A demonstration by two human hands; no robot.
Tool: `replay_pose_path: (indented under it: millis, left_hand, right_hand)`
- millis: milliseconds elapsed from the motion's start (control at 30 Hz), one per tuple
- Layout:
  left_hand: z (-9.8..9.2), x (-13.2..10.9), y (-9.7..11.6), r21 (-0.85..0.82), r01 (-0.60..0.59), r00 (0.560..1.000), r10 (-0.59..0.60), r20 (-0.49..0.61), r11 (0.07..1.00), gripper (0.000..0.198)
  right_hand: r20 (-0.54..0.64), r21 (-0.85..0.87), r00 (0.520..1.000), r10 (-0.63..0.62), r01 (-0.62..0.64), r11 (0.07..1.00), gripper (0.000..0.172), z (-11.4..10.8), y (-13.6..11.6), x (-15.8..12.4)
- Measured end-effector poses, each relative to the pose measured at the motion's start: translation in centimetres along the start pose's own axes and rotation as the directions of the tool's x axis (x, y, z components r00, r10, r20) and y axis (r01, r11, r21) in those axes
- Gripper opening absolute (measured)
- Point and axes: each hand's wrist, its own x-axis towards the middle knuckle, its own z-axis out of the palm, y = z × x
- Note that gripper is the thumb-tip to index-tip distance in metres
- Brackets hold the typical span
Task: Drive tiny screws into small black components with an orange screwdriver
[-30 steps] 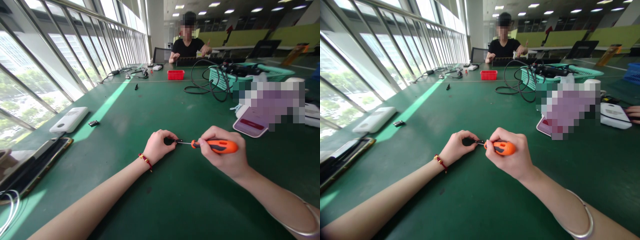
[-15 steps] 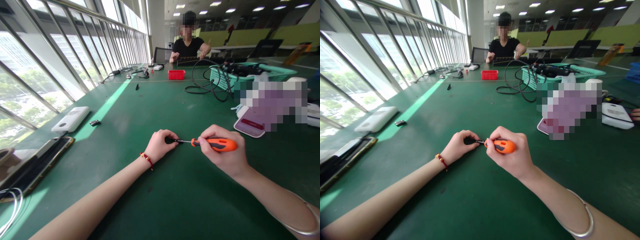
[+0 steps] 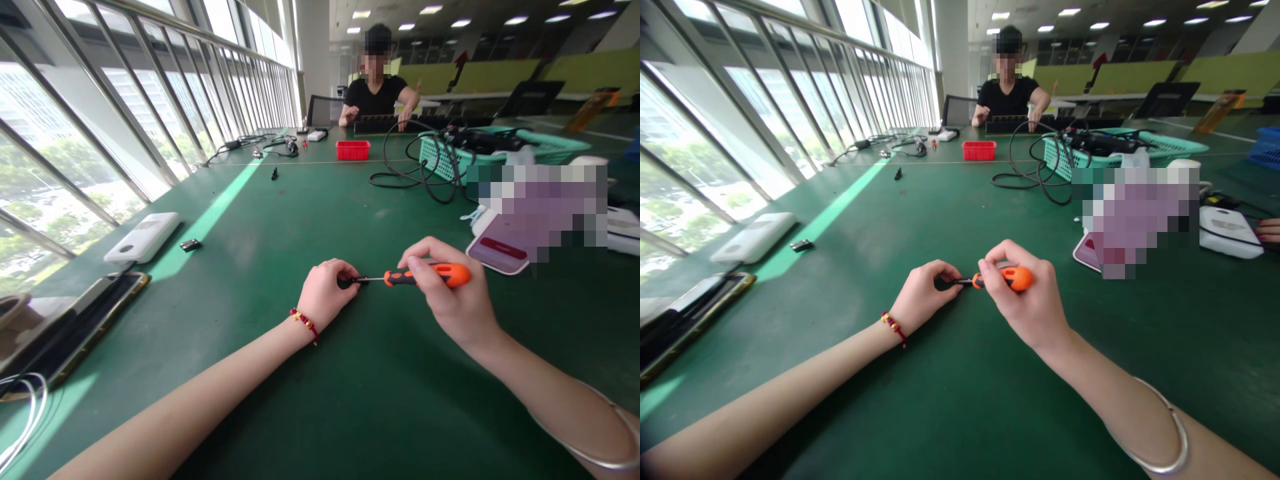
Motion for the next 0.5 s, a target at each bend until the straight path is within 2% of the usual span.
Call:
replay_pose_path:
  millis: [67,100,200,333,500]
  left_hand:
    - [0.32,0.22,0.12,-0.003,0.013,1.0,-0.013,0.013,1.0,0.01]
    - [0.46,0.33,0.13,-0.008,0.019,1.0,-0.019,0.02,1.0,0.01]
    - [0.74,0.51,0.03,-0.028,0.018,0.999,-0.017,0.03,0.999,0.011]
    - [0.81,0.42,-0.09,-0.016,-0.017,1.0,0.017,0.015,1.0,0.011]
    - [0.74,0.23,0.21,0.043,-0.054,0.999,0.054,0.0,0.998,0.009]
  right_hand:
    - [-0.079,-0.001,0.997,0.021,-0.021,1.0,0.007,0.02,-0.03,0.05]
    - [-0.113,0.0,0.994,0.013,-0.013,1.0,0.008,0.04,0.01,0.06]
    - [-0.161,0.007,0.985,-0.061,0.063,0.998,0.024,0.08,0.3,0.08]
    - [-0.138,-0.03,0.986,-0.097,0.093,0.995,0.031,0.07,0.54,0.05]
    - [-0.048,-0.086,0.999,-0.023,0.019,0.996,0.011,0.07,0.0,-0.31]
